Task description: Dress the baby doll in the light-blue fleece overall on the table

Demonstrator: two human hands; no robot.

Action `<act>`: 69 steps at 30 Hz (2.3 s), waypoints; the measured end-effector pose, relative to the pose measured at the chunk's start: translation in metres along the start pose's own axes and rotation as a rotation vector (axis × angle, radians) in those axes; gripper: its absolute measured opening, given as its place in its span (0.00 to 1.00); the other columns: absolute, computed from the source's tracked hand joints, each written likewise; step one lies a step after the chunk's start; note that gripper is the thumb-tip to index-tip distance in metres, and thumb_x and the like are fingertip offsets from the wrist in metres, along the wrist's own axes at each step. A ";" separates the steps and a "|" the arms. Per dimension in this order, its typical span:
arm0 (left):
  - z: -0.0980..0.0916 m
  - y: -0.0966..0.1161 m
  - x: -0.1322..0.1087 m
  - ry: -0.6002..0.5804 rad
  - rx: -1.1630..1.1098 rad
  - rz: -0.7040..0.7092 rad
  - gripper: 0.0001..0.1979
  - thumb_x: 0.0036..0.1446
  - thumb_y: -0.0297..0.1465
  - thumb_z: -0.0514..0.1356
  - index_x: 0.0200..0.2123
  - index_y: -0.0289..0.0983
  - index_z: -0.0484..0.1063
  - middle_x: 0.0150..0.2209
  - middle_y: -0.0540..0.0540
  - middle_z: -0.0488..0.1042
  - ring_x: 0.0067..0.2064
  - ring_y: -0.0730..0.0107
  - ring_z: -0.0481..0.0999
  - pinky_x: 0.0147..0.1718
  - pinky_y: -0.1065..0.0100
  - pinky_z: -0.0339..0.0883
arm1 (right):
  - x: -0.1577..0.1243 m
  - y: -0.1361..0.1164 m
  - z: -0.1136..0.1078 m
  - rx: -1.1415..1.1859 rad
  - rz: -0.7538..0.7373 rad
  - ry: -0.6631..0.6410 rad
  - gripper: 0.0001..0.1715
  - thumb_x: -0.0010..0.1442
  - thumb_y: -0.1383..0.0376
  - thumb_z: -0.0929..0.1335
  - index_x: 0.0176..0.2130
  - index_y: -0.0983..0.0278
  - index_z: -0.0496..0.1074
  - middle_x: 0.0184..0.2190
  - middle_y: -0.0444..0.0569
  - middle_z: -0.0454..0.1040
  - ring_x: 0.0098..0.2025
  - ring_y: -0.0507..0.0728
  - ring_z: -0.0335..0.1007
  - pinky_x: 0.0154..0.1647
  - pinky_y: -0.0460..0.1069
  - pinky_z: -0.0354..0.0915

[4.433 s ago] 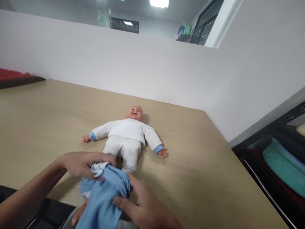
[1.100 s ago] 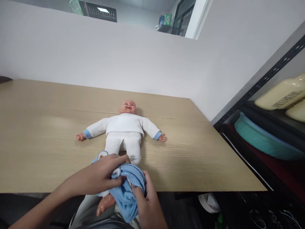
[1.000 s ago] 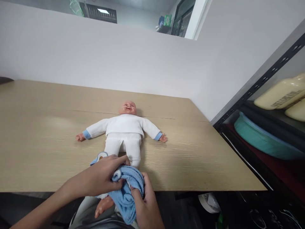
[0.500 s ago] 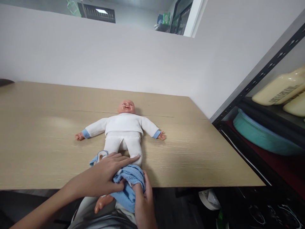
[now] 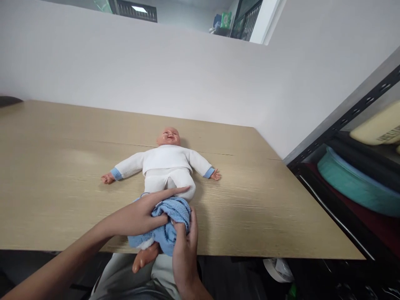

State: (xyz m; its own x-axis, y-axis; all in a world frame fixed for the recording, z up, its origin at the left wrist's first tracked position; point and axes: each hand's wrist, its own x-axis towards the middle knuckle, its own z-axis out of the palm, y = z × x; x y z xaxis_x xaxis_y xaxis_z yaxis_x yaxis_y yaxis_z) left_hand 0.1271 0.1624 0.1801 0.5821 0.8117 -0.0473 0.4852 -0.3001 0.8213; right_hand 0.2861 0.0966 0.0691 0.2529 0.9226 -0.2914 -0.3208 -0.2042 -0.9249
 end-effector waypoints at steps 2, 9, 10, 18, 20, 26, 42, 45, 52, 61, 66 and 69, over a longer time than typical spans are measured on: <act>-0.005 -0.002 0.005 -0.064 -0.048 0.032 0.41 0.59 0.28 0.60 0.75 0.48 0.59 0.63 0.45 0.76 0.59 0.54 0.78 0.58 0.56 0.72 | 0.004 0.001 0.002 0.011 -0.004 0.013 0.46 0.61 0.50 0.69 0.72 0.61 0.61 0.72 0.56 0.65 0.72 0.68 0.65 0.65 0.57 0.72; -0.008 -0.017 0.028 -0.040 -0.034 0.024 0.51 0.51 0.24 0.64 0.78 0.44 0.53 0.70 0.40 0.68 0.69 0.47 0.69 0.64 0.52 0.67 | 0.028 -0.016 0.004 -0.042 -0.057 -0.002 0.41 0.61 0.53 0.68 0.69 0.64 0.66 0.65 0.58 0.74 0.66 0.69 0.71 0.63 0.60 0.72; -0.008 -0.019 0.032 -0.034 -0.032 0.033 0.51 0.51 0.24 0.63 0.77 0.43 0.53 0.71 0.39 0.67 0.69 0.47 0.69 0.64 0.52 0.67 | 0.031 -0.019 0.003 -0.071 -0.074 0.003 0.41 0.61 0.54 0.68 0.69 0.64 0.66 0.66 0.57 0.74 0.66 0.69 0.71 0.63 0.60 0.72; -0.012 -0.023 0.052 -0.027 0.085 0.040 0.45 0.58 0.33 0.64 0.77 0.39 0.54 0.71 0.37 0.68 0.68 0.45 0.71 0.64 0.52 0.67 | 0.037 -0.024 -0.004 -0.036 -0.127 0.061 0.34 0.59 0.54 0.70 0.62 0.62 0.74 0.60 0.55 0.79 0.61 0.69 0.75 0.58 0.59 0.74; -0.012 -0.022 0.053 -0.041 0.086 0.041 0.42 0.60 0.36 0.64 0.76 0.42 0.56 0.68 0.39 0.72 0.65 0.46 0.74 0.62 0.54 0.69 | 0.038 -0.021 -0.005 0.016 -0.101 0.076 0.34 0.58 0.54 0.71 0.61 0.62 0.74 0.57 0.55 0.80 0.59 0.69 0.76 0.56 0.60 0.75; -0.012 -0.023 0.055 -0.001 -0.021 0.041 0.18 0.68 0.40 0.57 0.57 0.44 0.75 0.51 0.49 0.81 0.52 0.56 0.80 0.55 0.59 0.71 | 0.054 -0.045 -0.009 -0.085 0.025 -0.095 0.33 0.54 0.52 0.77 0.56 0.60 0.78 0.53 0.52 0.82 0.57 0.68 0.76 0.58 0.59 0.71; -0.026 -0.026 0.061 -0.248 -0.355 -0.032 0.14 0.54 0.31 0.65 0.46 0.41 0.75 0.41 0.52 0.72 0.46 0.62 0.74 0.47 0.66 0.67 | 0.070 -0.082 -0.026 0.033 0.232 -0.382 0.27 0.48 0.57 0.78 0.48 0.55 0.75 0.42 0.45 0.81 0.44 0.60 0.76 0.47 0.53 0.72; -0.025 -0.030 0.063 -0.241 -0.481 -0.032 0.08 0.60 0.31 0.62 0.43 0.40 0.74 0.38 0.53 0.71 0.44 0.65 0.73 0.46 0.66 0.66 | 0.068 -0.083 -0.026 -0.085 0.157 -0.411 0.23 0.52 0.55 0.77 0.47 0.57 0.76 0.38 0.45 0.79 0.39 0.58 0.74 0.42 0.51 0.71; -0.016 -0.034 0.061 -0.080 -0.367 -0.001 0.10 0.64 0.36 0.63 0.47 0.41 0.75 0.44 0.50 0.76 0.50 0.60 0.75 0.53 0.62 0.67 | 0.058 -0.082 -0.028 -0.336 0.063 -0.488 0.12 0.53 0.59 0.78 0.34 0.61 0.77 0.28 0.43 0.74 0.30 0.54 0.66 0.34 0.49 0.67; -0.013 -0.033 0.053 -0.120 0.018 0.118 0.26 0.50 0.31 0.70 0.55 0.45 0.77 0.53 0.47 0.75 0.53 0.54 0.78 0.51 0.60 0.72 | 0.036 -0.081 -0.024 -0.263 0.040 -0.197 0.25 0.50 0.52 0.80 0.46 0.57 0.81 0.42 0.50 0.84 0.46 0.65 0.79 0.54 0.59 0.73; -0.018 -0.033 0.050 -0.220 0.034 0.079 0.55 0.48 0.34 0.72 0.77 0.53 0.53 0.68 0.40 0.66 0.62 0.40 0.75 0.57 0.53 0.72 | 0.027 -0.069 -0.027 -0.124 0.051 -0.180 0.31 0.48 0.57 0.81 0.51 0.58 0.79 0.46 0.52 0.84 0.50 0.67 0.79 0.57 0.61 0.73; -0.022 -0.034 0.049 -0.260 -0.112 0.086 0.58 0.49 0.32 0.71 0.79 0.48 0.47 0.67 0.40 0.70 0.60 0.44 0.77 0.58 0.54 0.72 | 0.025 -0.054 -0.035 -0.033 0.019 -0.174 0.35 0.47 0.59 0.82 0.54 0.54 0.77 0.48 0.51 0.83 0.49 0.67 0.79 0.54 0.61 0.74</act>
State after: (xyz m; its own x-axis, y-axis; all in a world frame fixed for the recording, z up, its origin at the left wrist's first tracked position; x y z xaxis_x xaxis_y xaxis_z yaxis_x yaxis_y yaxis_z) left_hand 0.1246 0.2233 0.1626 0.7729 0.6254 -0.1071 0.3599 -0.2931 0.8858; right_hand 0.3412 0.1193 0.1031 0.0840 0.9606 -0.2650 -0.2927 -0.2304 -0.9280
